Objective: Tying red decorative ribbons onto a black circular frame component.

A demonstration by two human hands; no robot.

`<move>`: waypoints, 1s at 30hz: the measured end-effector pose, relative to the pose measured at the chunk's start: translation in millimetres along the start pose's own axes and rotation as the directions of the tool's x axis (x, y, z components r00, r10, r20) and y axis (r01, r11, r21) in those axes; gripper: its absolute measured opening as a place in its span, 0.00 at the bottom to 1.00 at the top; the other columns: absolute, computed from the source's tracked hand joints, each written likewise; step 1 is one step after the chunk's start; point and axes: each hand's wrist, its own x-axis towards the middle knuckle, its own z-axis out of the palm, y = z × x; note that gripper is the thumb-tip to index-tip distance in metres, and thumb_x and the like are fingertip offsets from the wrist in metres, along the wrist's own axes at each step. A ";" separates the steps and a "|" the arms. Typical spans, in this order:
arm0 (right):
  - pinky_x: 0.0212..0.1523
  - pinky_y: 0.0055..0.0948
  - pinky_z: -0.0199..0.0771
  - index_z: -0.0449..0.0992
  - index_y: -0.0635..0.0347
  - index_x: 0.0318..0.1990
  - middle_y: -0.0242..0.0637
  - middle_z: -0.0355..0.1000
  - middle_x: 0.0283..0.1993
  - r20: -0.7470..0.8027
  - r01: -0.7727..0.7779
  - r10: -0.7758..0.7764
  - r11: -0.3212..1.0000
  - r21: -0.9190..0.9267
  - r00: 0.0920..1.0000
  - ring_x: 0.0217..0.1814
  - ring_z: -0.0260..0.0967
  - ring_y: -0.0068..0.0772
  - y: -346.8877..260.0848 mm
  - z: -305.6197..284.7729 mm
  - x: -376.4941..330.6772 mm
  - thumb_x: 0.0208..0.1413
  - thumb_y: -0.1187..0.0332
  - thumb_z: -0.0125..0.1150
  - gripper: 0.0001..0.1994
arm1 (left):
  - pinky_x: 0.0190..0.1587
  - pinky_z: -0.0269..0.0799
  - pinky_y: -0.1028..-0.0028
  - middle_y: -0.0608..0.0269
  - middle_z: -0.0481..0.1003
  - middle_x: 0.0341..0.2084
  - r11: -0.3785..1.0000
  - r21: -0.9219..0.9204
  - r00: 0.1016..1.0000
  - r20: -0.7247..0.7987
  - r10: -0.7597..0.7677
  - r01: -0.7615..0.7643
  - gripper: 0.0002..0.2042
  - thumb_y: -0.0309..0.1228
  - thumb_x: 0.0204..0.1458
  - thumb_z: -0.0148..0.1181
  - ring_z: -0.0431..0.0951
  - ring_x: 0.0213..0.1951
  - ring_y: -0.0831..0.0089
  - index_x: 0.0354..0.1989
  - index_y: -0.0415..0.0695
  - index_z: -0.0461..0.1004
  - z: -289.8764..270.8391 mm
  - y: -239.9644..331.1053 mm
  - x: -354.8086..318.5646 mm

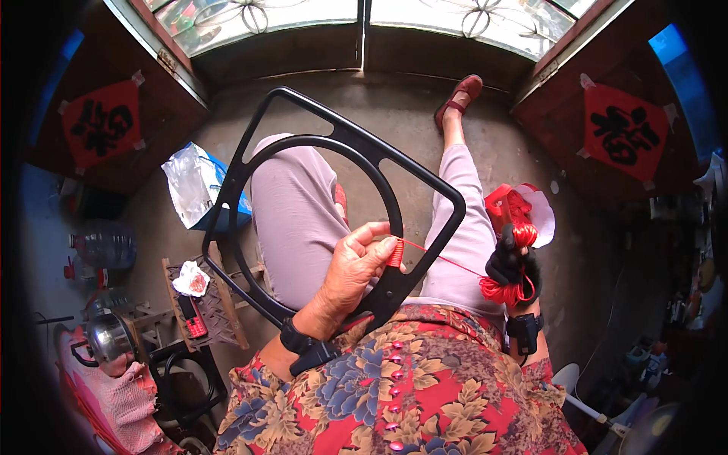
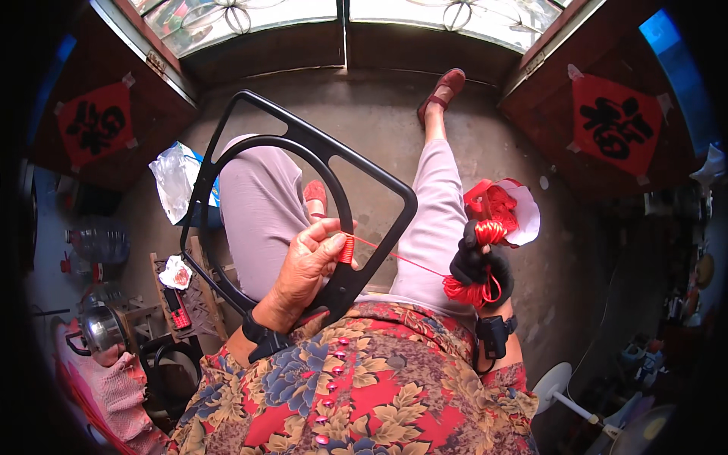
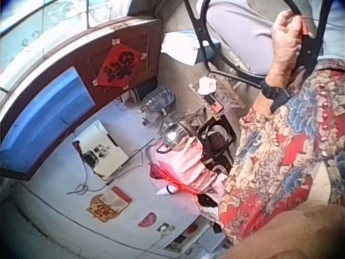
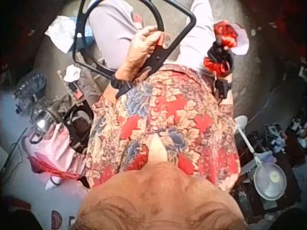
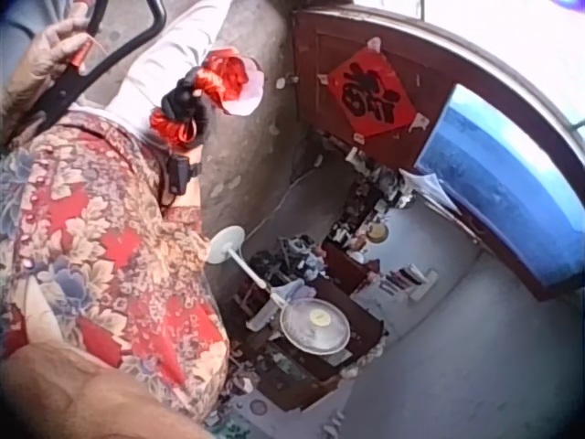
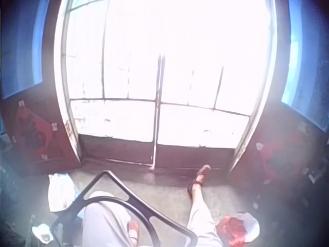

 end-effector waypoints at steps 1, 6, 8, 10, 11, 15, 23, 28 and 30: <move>0.20 0.17 0.54 0.62 0.61 0.40 0.24 0.54 0.21 -0.037 -0.004 0.006 0.999 0.044 0.999 0.16 0.49 0.12 1.4 -1.4 1.4 0.56 0.63 0.55 0.13 | 0.21 0.59 0.88 0.67 0.75 0.24 1.000 0.017 1.000 0.029 -0.001 0.001 0.08 0.31 0.57 0.53 0.77 0.26 0.81 0.41 0.40 0.70 -1.2 0.4 -0.2; 0.22 0.17 0.55 0.63 0.64 0.45 0.25 0.55 0.22 -0.118 0.023 0.003 0.976 0.218 0.993 0.17 0.50 0.12 3.6 -23.7 4.2 0.60 0.65 0.48 0.12 | 0.21 0.60 0.88 0.68 0.75 0.24 1.000 0.028 0.997 0.075 -0.001 -0.001 0.07 0.32 0.57 0.53 0.77 0.26 0.80 0.36 0.42 0.71 -5.0 -2.5 0.1; 0.23 0.19 0.54 0.63 0.62 0.52 0.25 0.53 0.21 -0.243 -0.016 0.078 0.969 0.248 0.967 0.18 0.49 0.14 7.0 -34.4 10.0 0.63 0.60 0.45 0.17 | 0.22 0.61 0.88 0.67 0.75 0.23 1.000 0.015 0.997 0.082 -0.011 0.009 0.07 0.33 0.57 0.53 0.77 0.25 0.80 0.35 0.42 0.71 -4.7 -3.2 2.1; 0.25 0.21 0.60 0.66 0.64 0.49 0.27 0.60 0.24 -0.305 -0.087 0.109 0.992 0.087 0.946 0.20 0.57 0.19 7.0 -35.3 21.9 0.61 0.58 0.49 0.18 | 0.23 0.65 0.87 0.68 0.74 0.23 0.999 -0.048 0.998 0.063 -0.020 0.023 0.07 0.33 0.57 0.53 0.78 0.25 0.79 0.34 0.43 0.71 -3.0 -2.2 3.0; 0.28 0.23 0.64 0.68 0.64 0.48 0.30 0.64 0.27 -0.423 -0.118 0.101 0.993 -0.014 0.900 0.24 0.61 0.23 8.0 -29.4 29.3 0.60 0.57 0.50 0.18 | 0.23 0.65 0.87 0.68 0.74 0.23 0.999 -0.048 0.998 0.062 -0.022 0.025 0.07 0.33 0.57 0.53 0.78 0.25 0.79 0.34 0.43 0.71 -3.5 -1.5 3.2; 0.40 0.30 0.73 0.71 0.65 0.46 0.38 0.72 0.38 -0.137 -0.064 -0.344 0.215 -0.974 0.929 0.39 0.72 0.31 16.7 -26.3 67.3 0.53 0.62 0.60 0.18 | 0.27 0.71 0.84 0.66 0.74 0.24 0.998 -0.024 0.993 0.102 -0.058 0.061 0.06 0.32 0.57 0.52 0.78 0.26 0.76 0.34 0.42 0.70 -4.2 -2.1 5.7; 0.49 0.25 0.67 0.70 0.64 0.46 0.39 0.71 0.44 0.336 0.441 -0.295 0.450 -0.777 0.894 0.45 0.69 0.30 89.9 44.3 126.3 0.58 0.60 0.53 0.16 | 0.34 0.75 0.77 0.63 0.75 0.29 0.989 -0.078 0.987 0.114 -0.116 0.125 0.10 0.30 0.57 0.51 0.78 0.29 0.74 0.41 0.36 0.72 -2.3 -9.3 5.6; 0.51 0.25 0.67 0.67 0.64 0.53 0.41 0.69 0.51 -0.265 -0.546 0.500 0.826 -0.138 0.824 0.49 0.69 0.30 70.0 87.9 122.7 0.59 0.54 0.50 0.23 | 0.35 0.73 0.78 0.66 0.75 0.27 0.985 0.006 0.985 -0.020 0.174 -0.174 0.10 0.33 0.54 0.55 0.76 0.30 0.77 0.41 0.40 0.72 -11.6 -39.9 -1.0; 0.51 0.24 0.67 0.66 0.65 0.55 0.40 0.68 0.52 0.035 -0.361 0.374 0.913 -0.188 0.927 0.48 0.68 0.27 68.5 70.1 102.5 0.55 0.52 0.55 0.27 | 0.37 0.72 0.78 0.69 0.75 0.29 0.988 -0.137 0.992 0.091 0.084 -0.071 0.09 0.31 0.55 0.55 0.75 0.30 0.80 0.41 0.39 0.72 -12.4 -23.7 6.8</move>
